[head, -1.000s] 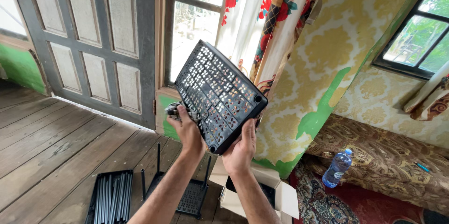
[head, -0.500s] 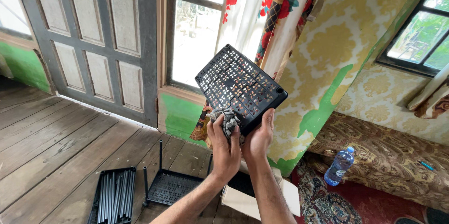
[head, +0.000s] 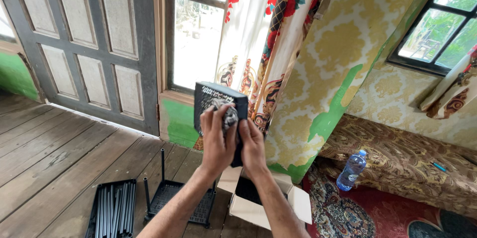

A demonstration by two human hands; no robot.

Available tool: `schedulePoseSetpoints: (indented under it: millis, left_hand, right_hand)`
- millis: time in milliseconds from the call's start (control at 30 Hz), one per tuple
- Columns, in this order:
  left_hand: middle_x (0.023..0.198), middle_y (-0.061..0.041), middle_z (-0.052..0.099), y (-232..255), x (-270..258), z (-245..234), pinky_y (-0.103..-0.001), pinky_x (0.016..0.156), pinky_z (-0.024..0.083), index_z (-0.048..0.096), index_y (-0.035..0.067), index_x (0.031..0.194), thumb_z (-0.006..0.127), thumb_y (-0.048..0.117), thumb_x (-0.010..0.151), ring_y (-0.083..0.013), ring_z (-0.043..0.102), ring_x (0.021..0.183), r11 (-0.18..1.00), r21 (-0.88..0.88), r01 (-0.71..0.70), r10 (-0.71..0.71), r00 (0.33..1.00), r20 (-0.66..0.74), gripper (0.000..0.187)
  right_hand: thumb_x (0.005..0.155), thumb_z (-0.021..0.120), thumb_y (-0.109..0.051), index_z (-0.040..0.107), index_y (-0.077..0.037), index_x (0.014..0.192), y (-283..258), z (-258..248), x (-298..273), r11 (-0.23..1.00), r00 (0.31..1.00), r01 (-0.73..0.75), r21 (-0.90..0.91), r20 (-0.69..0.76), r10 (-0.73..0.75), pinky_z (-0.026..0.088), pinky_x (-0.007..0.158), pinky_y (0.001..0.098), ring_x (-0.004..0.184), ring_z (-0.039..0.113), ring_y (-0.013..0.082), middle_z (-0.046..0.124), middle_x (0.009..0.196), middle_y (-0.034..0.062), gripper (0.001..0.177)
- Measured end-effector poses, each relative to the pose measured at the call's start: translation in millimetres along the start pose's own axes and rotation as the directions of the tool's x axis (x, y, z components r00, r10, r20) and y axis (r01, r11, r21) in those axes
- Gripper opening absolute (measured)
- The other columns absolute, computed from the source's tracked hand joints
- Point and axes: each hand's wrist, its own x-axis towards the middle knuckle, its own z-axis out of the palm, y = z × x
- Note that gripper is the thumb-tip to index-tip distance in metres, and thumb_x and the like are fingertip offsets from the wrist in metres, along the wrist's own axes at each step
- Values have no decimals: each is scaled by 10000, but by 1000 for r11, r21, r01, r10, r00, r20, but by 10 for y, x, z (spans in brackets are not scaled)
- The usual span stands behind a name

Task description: The person assembles a small black plastic stand by inserting metal rods into a perforated tray and attaching legs. They wipe the tray with a cloth, insert rods into corner holes, and place the tray onto the leg frame.

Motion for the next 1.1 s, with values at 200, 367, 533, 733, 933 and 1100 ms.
schedulePoseSetpoints:
  millis: [200, 367, 533, 733, 933, 1100]
  left_hand:
    - [1227, -159, 505, -187, 61, -132, -421, 921, 500, 541, 58, 1377, 540, 148, 1075, -274, 528, 1121, 998, -37, 56, -57, 998, -28, 315]
    - [1224, -149, 526, -510, 80, -94, -371, 816, 555, 504, 50, 1368, 521, 224, 1087, -219, 579, 1026, 979, -71, 190, -196, 976, -90, 332]
    - [1217, -134, 542, -953, 61, -153, -387, 848, 542, 516, 52, 1351, 491, 320, 1113, -212, 588, 1027, 956, -43, 291, -294, 950, -108, 359]
    - [1186, -119, 557, -1274, -32, -200, -410, 856, 515, 518, 51, 1350, 472, 362, 1107, -216, 582, 1016, 921, -5, 389, -388, 918, -81, 397]
    - [1182, -131, 546, -1565, -141, -224, -397, 844, 519, 511, 41, 1338, 483, 386, 1099, -223, 568, 1015, 925, 19, 380, -377, 922, -82, 420]
    - [1147, -111, 525, -1850, -186, -375, -385, 773, 542, 514, 62, 1352, 479, 426, 1061, -218, 558, 945, 794, 18, 608, -604, 792, -88, 467]
  right_hand:
    - [1112, 494, -285, 657, -38, 1200, 119, 106, -137, 999, 995, -29, -17, 90, 30, 479, 738, 203, 848, 572, 21, 673, 978, -38, 310]
    - [1154, 513, -314, 635, -19, 1097, 34, 145, -202, 977, 987, 41, -210, 160, -8, 406, 713, 190, 812, 451, 1, 545, 896, -80, 324]
    - [1099, 513, -357, 632, -34, 1066, -118, 252, -266, 961, 979, 43, -274, 203, 14, 398, 687, 186, 788, 450, 1, 548, 861, -88, 346]
    - [1100, 520, -351, 648, -17, 1071, -280, 328, -299, 972, 971, 36, -230, 237, 20, 414, 693, 192, 796, 484, 10, 592, 879, -76, 359]
    - [1095, 523, -333, 656, -9, 1093, -288, 309, -284, 994, 968, -34, -104, 245, 59, 444, 684, 212, 783, 527, 27, 633, 894, -46, 351]
    - [1141, 525, -315, 658, 16, 1104, -269, 268, -299, 997, 942, -18, -78, 332, 43, 458, 734, 217, 835, 535, 29, 623, 931, -47, 359]
